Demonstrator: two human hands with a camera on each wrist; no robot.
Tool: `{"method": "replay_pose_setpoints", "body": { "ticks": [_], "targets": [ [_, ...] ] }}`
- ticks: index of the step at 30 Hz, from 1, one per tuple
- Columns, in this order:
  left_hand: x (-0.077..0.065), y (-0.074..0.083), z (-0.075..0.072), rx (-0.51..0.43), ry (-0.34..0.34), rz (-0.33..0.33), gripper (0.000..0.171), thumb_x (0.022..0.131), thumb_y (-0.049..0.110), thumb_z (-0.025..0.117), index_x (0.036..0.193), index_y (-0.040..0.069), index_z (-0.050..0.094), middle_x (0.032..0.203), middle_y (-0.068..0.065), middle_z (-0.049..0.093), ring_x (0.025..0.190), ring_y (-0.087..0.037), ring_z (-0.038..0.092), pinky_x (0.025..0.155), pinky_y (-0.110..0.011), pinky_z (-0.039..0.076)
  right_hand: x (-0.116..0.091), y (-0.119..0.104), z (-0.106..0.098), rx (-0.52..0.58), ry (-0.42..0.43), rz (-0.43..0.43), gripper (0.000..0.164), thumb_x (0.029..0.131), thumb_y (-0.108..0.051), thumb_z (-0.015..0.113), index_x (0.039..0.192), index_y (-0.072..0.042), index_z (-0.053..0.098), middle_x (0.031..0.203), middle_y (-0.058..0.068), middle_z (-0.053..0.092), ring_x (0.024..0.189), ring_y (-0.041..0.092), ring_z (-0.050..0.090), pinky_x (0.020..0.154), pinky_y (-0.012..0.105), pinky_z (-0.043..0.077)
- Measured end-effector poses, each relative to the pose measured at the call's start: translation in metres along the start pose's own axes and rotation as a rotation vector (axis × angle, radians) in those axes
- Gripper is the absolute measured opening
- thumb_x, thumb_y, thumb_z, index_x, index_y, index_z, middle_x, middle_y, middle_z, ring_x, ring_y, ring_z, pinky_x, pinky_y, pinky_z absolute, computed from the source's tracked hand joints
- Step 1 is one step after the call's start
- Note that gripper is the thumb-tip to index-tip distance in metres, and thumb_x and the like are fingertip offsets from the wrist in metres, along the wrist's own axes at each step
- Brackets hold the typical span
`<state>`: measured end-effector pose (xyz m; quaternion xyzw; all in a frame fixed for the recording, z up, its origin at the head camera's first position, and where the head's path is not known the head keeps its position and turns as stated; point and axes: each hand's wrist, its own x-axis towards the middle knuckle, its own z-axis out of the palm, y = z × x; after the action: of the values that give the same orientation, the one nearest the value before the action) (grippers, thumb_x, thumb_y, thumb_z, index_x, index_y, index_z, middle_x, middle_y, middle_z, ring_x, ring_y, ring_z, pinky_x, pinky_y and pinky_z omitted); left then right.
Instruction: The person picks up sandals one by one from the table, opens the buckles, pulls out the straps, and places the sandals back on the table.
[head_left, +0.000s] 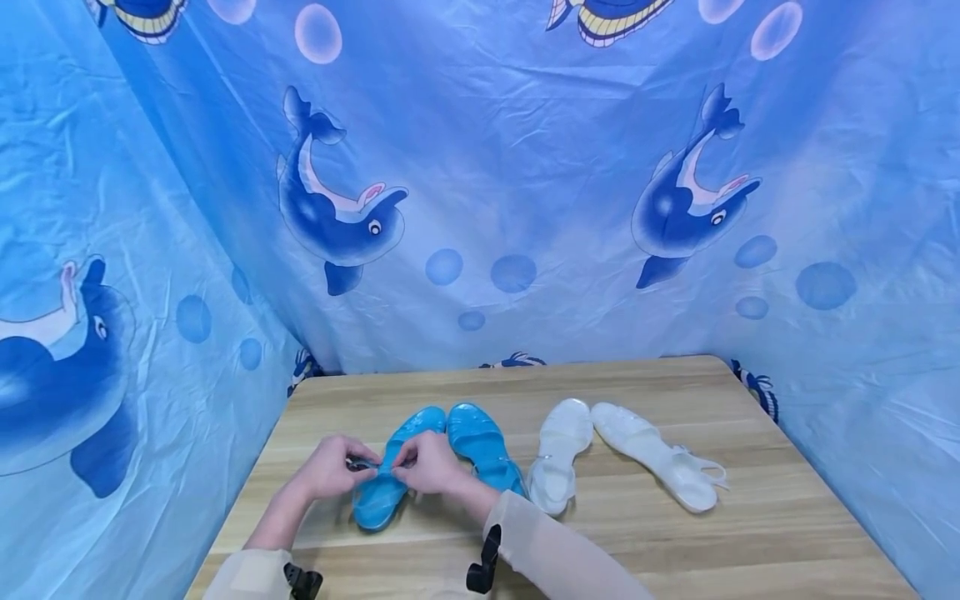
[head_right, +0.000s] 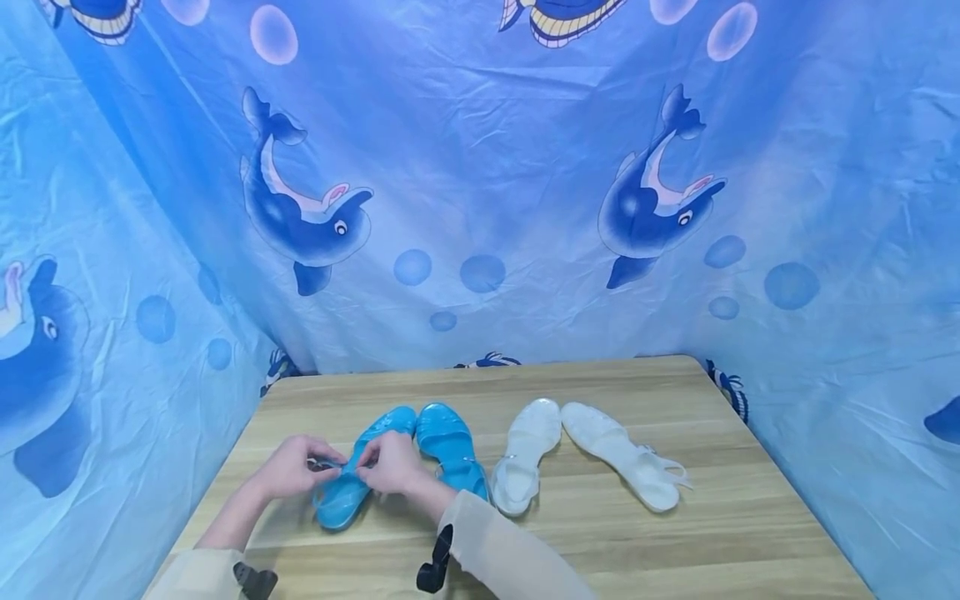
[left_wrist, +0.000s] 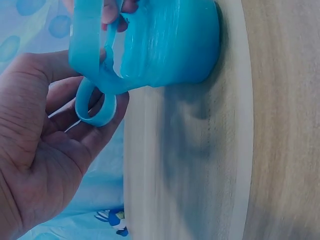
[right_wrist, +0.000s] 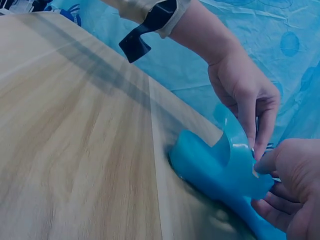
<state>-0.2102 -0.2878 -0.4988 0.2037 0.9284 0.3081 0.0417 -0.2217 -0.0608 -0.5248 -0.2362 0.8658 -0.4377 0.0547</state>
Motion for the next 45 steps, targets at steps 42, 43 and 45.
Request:
{"method": "replay_pose_setpoints", "body": {
  "ticks": [42,43,45],
  "targets": [
    [0.0,-0.001,-0.002,-0.044,0.008,0.029,0.01,0.089,0.018,0.085,0.098,0.014,0.085,0.095,0.001,0.083,0.083,-0.001,0.07,0.071,-0.022,0.057,0.001,-0.001,0.016,-0.026,0.036,-0.072,0.003,0.095,-0.021,0.081,0.093,-0.023,0.081,0.093,-0.012,0.079,0.09,-0.003,0.071,0.081,0.015,0.056],
    [0.0,-0.001,-0.002,-0.044,0.008,0.028,0.009,0.089,0.019,0.085,0.098,0.014,0.085,0.095,0.001,0.083,0.083,-0.001,0.07,0.071,-0.022,0.057,0.002,-0.001,0.016,-0.031,0.039,-0.077,0.003,0.096,-0.022,0.081,0.093,-0.023,0.081,0.093,-0.013,0.08,0.09,-0.004,0.071,0.081,0.014,0.055],
    [0.0,0.0,-0.002,-0.049,0.005,0.027,0.01,0.09,0.019,0.084,0.098,0.014,0.086,0.095,0.001,0.083,0.084,-0.001,0.07,0.071,-0.022,0.057,0.002,-0.001,0.015,-0.036,0.038,-0.079,0.003,0.096,-0.022,0.081,0.093,-0.023,0.082,0.093,-0.013,0.08,0.09,-0.005,0.071,0.08,0.013,0.055]
  ]
}}
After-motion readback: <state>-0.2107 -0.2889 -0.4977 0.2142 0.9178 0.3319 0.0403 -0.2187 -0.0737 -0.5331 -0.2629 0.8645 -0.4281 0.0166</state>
